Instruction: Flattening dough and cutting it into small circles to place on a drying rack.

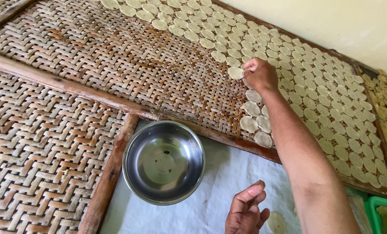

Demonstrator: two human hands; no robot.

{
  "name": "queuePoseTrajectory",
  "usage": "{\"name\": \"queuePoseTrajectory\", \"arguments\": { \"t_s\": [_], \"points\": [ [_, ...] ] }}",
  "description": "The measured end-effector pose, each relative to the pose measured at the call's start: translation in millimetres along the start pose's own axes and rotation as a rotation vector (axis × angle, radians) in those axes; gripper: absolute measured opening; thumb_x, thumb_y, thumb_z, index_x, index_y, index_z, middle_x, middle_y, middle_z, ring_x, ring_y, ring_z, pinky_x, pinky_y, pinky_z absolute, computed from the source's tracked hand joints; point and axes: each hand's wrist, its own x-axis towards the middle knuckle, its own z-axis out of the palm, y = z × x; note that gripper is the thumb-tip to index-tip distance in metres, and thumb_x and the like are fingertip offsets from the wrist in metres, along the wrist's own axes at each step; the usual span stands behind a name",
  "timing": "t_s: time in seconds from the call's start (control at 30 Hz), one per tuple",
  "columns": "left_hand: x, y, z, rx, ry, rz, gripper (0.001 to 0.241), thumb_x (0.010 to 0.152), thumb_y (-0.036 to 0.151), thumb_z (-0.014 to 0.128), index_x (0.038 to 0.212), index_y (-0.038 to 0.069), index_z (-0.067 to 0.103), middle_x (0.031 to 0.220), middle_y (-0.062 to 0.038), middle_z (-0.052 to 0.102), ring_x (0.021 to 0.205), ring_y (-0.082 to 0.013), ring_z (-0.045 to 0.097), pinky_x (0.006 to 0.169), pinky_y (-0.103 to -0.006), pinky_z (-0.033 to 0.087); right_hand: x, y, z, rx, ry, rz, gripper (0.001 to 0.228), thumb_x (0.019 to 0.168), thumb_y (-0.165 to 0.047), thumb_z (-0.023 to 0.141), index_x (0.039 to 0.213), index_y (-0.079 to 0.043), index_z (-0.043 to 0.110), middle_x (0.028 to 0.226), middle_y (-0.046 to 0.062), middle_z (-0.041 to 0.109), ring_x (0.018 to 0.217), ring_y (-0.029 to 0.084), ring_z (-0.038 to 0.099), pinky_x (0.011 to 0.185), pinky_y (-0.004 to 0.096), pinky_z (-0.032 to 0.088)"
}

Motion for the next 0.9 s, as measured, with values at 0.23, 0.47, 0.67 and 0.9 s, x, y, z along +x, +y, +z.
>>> {"name": "queuePoseTrajectory", "arguments": {
  "t_s": [0.23,0.47,0.67,0.9],
  "points": [
    [-2,2,1,0.007,-0.011,0.008,0.037,0.098,0.017,0.051,0.134,0.02,0.062,0.155,0.005,0.055,0.138,-0.0118,0.051,0.115,-0.0396,0.041,-14,-6,-4,-0.093,0.009,-0.046,0.013,0.093,-0.021,0.076,0.106,-0.022,0.073,0.105,-0.006,0.078,0.094,0.011,0.072,0.087,0.038,0.054],
    [-3,4,2,0.009,-0.015,-0.005,0.037,0.098,0.017,0.052,0.134,0.02,0.061,0.156,0.005,0.054,0.138,-0.0116,0.051,0.115,-0.0396,0.041,-21,-10,-5,-0.298,0.011,-0.2,0.012,0.104,-0.021,0.064,0.112,-0.022,0.073,0.103,0.001,0.076,0.089,0.019,0.069,0.085,0.043,0.053],
    [-3,8,5,-0.005,0.002,-0.01,0.036,0.098,0.018,0.053,0.132,0.019,0.063,0.154,0.004,0.056,0.136,-0.0116,0.053,0.114,-0.0395,0.042,-12,2,2,-0.676,0.0,-0.365,0.033,0.096,-0.002,0.066,0.125,-0.018,0.071,0.095,0.011,0.076,0.097,0.026,0.069,0.095,0.051,0.049],
    [-5,31,18,-0.091,0.151,0.16,0.035,0.089,0.017,0.063,0.123,0.01,0.065,0.142,-0.006,0.068,0.123,-0.018,0.063,0.103,-0.0415,0.047,-56,-14,-30,-0.601,0.078,-0.401,0.016,0.105,-0.013,0.066,0.119,-0.01,0.071,0.1,0.015,0.074,0.093,0.029,0.07,0.086,0.052,0.054]
  ]
}}
